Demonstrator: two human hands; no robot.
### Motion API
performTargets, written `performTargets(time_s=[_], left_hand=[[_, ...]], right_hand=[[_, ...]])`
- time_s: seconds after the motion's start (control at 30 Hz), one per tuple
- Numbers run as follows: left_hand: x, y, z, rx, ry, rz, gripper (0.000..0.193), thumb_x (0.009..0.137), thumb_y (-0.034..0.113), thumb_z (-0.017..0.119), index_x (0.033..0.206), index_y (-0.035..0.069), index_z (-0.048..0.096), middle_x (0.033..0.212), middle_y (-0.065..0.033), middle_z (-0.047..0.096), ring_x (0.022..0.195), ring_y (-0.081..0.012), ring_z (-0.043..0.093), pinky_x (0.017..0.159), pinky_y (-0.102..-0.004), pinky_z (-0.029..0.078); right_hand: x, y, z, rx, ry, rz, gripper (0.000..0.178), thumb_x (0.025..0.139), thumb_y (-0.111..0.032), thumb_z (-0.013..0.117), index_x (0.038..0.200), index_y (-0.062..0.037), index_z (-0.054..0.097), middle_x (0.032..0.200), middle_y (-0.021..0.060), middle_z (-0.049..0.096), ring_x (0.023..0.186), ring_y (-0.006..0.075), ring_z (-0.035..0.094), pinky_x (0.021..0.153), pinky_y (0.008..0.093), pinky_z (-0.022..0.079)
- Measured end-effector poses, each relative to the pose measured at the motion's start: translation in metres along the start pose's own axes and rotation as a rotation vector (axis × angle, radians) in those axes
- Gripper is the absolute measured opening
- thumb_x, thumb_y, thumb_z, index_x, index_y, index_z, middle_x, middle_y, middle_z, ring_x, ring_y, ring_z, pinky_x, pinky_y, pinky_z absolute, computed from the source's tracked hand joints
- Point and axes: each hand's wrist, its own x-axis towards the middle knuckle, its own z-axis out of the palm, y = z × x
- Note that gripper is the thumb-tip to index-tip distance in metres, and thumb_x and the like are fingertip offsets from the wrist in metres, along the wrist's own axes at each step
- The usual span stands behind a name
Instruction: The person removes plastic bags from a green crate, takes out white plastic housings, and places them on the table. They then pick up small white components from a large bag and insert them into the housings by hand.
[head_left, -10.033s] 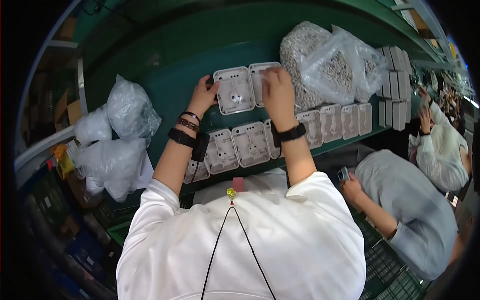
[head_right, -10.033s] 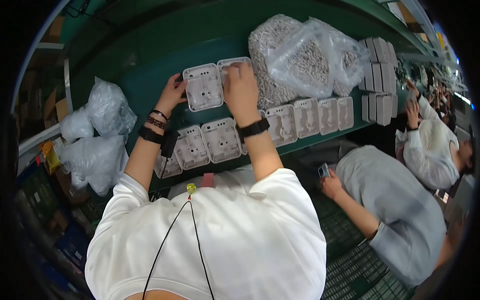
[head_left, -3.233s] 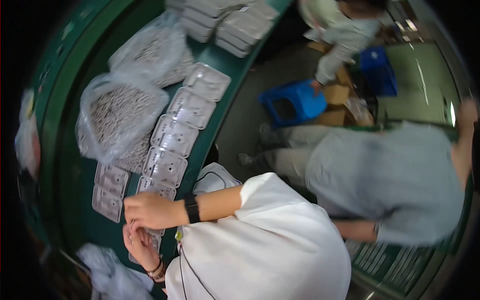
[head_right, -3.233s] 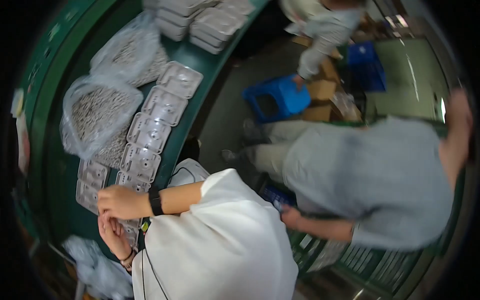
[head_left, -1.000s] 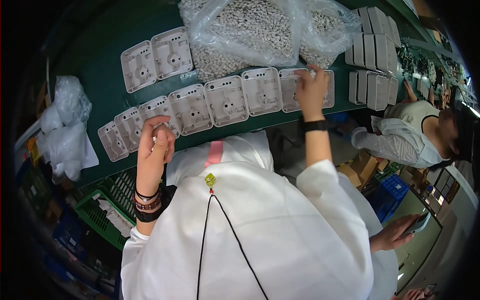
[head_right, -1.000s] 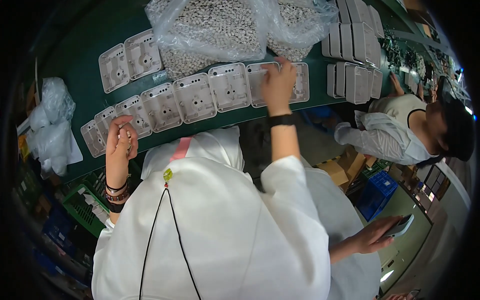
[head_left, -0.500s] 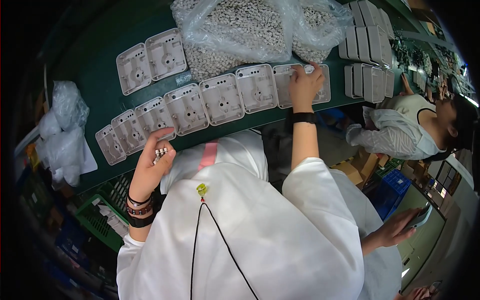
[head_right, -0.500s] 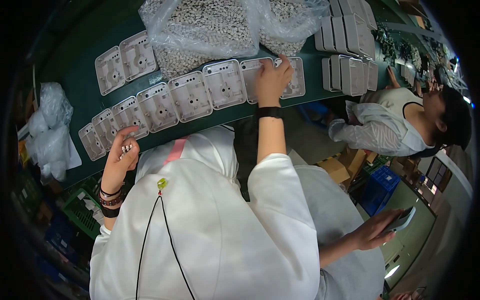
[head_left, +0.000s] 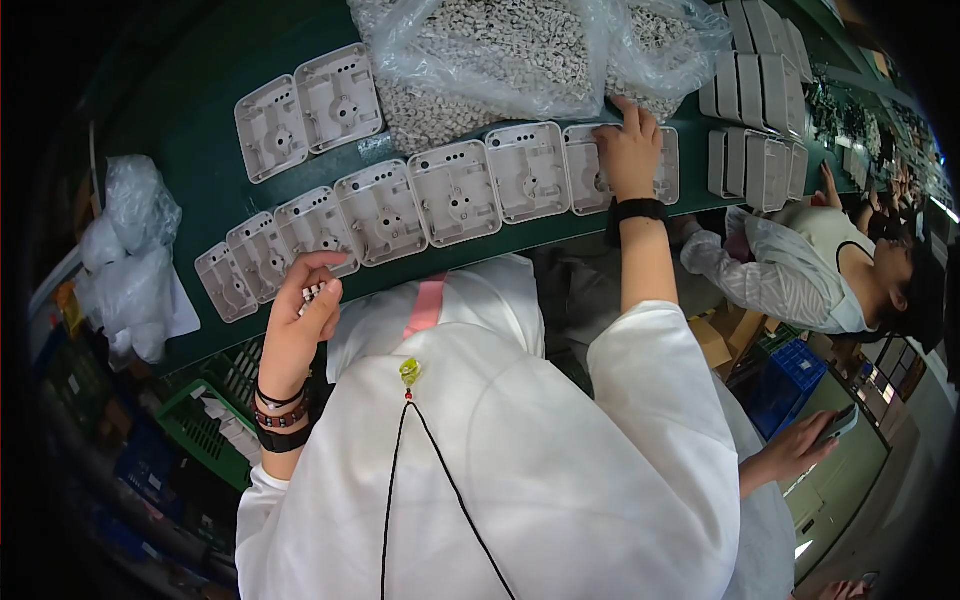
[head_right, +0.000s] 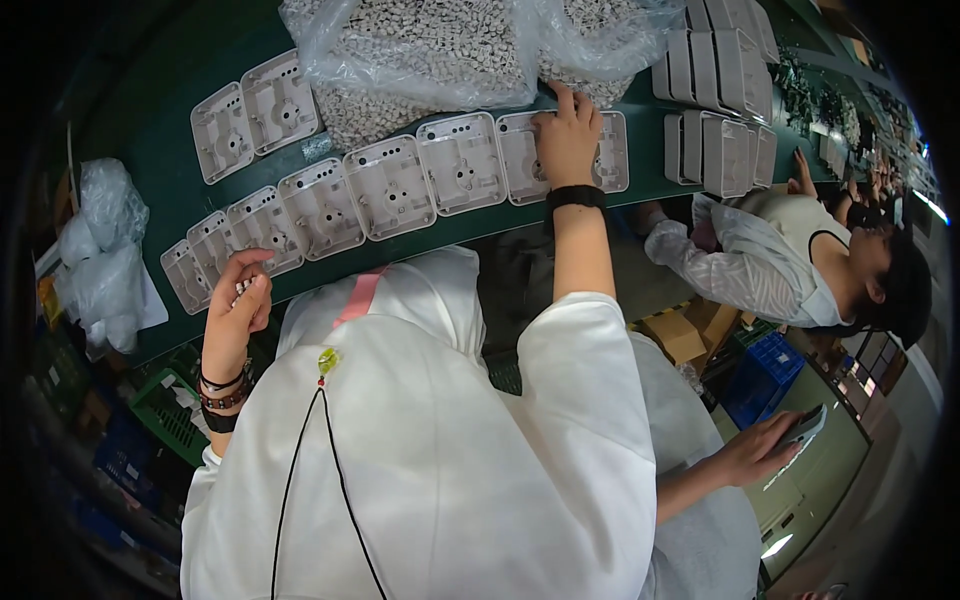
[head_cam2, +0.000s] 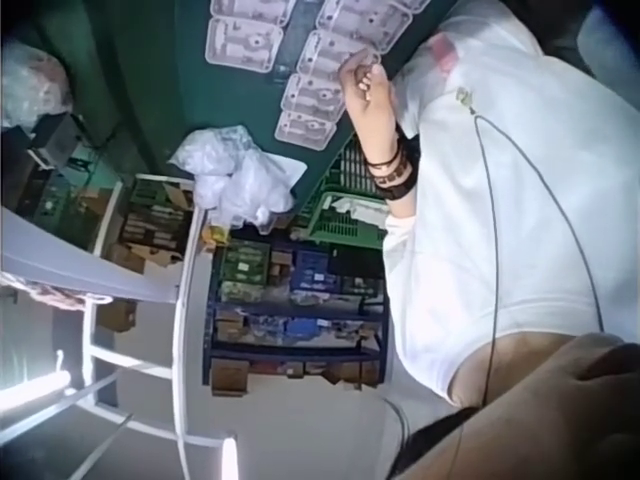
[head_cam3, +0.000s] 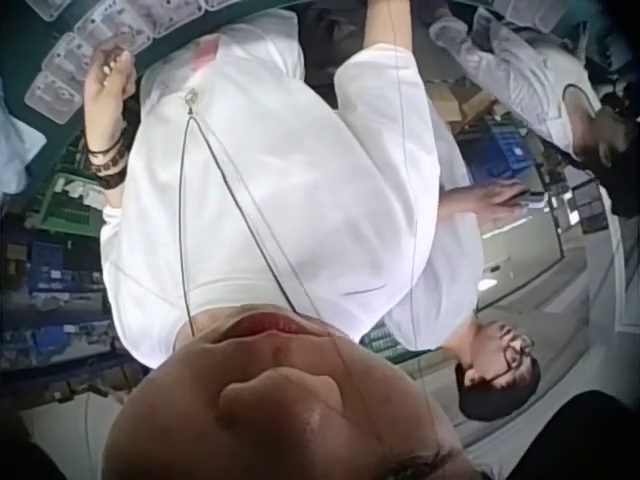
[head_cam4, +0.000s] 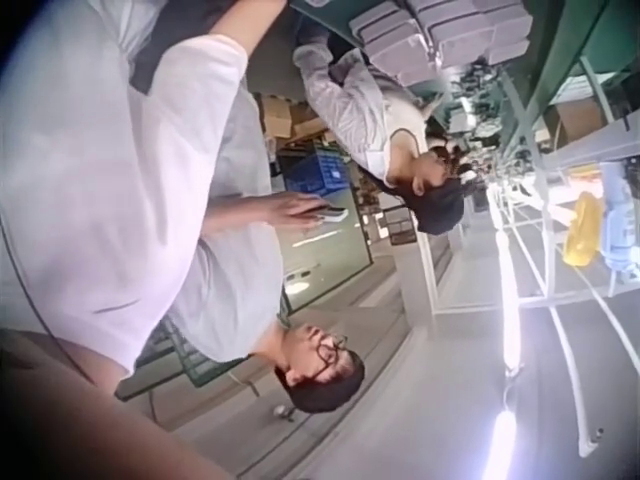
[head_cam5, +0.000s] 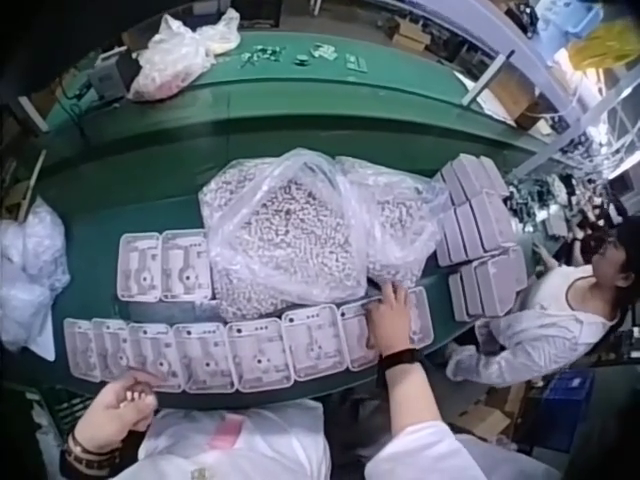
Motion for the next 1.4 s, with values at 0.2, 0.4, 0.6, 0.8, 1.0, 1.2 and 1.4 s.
performTargets(time_s=[0.2,0.4,0.6,0.8,1.0,1.2,1.4], left_hand=[[0.003,-0.001,0.001,0.014,0.005,-0.017,0.024,0.086,0.012,0.048,0.108,0.004,0.048,0.075,0.0024,0.043,0.052,-0.0026,0.034,0.045,-0.0164,0.026],[0.004,-0.003,0.001,0.021,-0.003,0.032,0.023,0.086,0.012,0.048,0.107,0.004,0.048,0.075,0.0022,0.044,0.052,-0.0024,0.033,0.045,-0.0165,0.026],[0.002,-0.008,-0.002,-0.031,0.012,0.055,0.022,0.086,0.011,0.048,0.107,0.003,0.049,0.075,0.0023,0.044,0.051,-0.0024,0.032,0.045,-0.0167,0.025],[-0.004,-0.015,-0.007,-0.062,0.068,0.099,0.02,0.087,0.011,0.048,0.105,0.002,0.05,0.073,0.0028,0.043,0.05,-0.002,0.031,0.044,-0.0166,0.024],[-0.007,-0.021,-0.011,-0.135,0.119,0.145,0.018,0.087,0.012,0.048,0.102,0.002,0.051,0.068,0.0042,0.04,0.05,-0.0014,0.03,0.044,-0.0166,0.022],[-0.012,-0.02,-0.012,-0.129,0.119,0.169,0.016,0.088,0.012,0.046,0.101,0.002,0.05,0.062,0.0054,0.036,0.049,-0.0011,0.028,0.043,-0.017,0.02],[-0.02,-0.021,-0.017,-0.129,0.131,0.172,0.015,0.088,0.011,0.047,0.1,0.003,0.051,0.064,0.0055,0.037,0.05,-0.0008,0.029,0.043,-0.0166,0.021]], right_hand=[[0.006,-0.006,-0.007,-0.144,0.007,0.002,0.006,0.058,-0.018,0.066,0.064,-0.0183,0.068,0.11,-0.0046,0.052,0.104,0.0206,0.043,0.09,0.0418,0.029],[0.003,-0.007,0.003,-0.252,-0.016,0.025,0.006,0.059,-0.021,0.065,0.065,-0.0196,0.068,0.104,-0.0064,0.054,0.102,0.0163,0.045,0.091,0.0439,0.028],[0.002,-0.013,0.007,-0.272,-0.007,0.226,0.006,0.061,-0.021,0.065,0.066,-0.0211,0.068,0.098,-0.0079,0.055,0.099,0.0142,0.047,0.092,0.0476,0.027],[0.003,-0.011,0.004,-0.245,-0.041,0.148,0.007,0.062,-0.021,0.065,0.067,-0.0213,0.068,0.097,-0.0071,0.054,0.101,0.0152,0.046,0.091,0.0482,0.027],[-0.001,-0.001,0.005,-0.037,-0.06,0.092,0.009,0.064,-0.019,0.064,0.072,-0.0217,0.068,0.105,-0.0027,0.053,0.105,0.0212,0.044,0.092,0.0439,0.029],[-0.01,-0.01,0.007,-0.05,-0.064,0.103,0.015,0.067,-0.015,0.061,0.079,-0.0209,0.069,0.115,0.003,0.048,0.108,0.0262,0.041,0.093,0.0423,0.029],[-0.004,-0.025,0.004,-0.132,-0.146,0.2,0.021,0.07,-0.014,0.055,0.085,-0.0194,0.068,0.12,0.0059,0.043,0.111,0.0273,0.038,0.094,0.0442,0.026]])
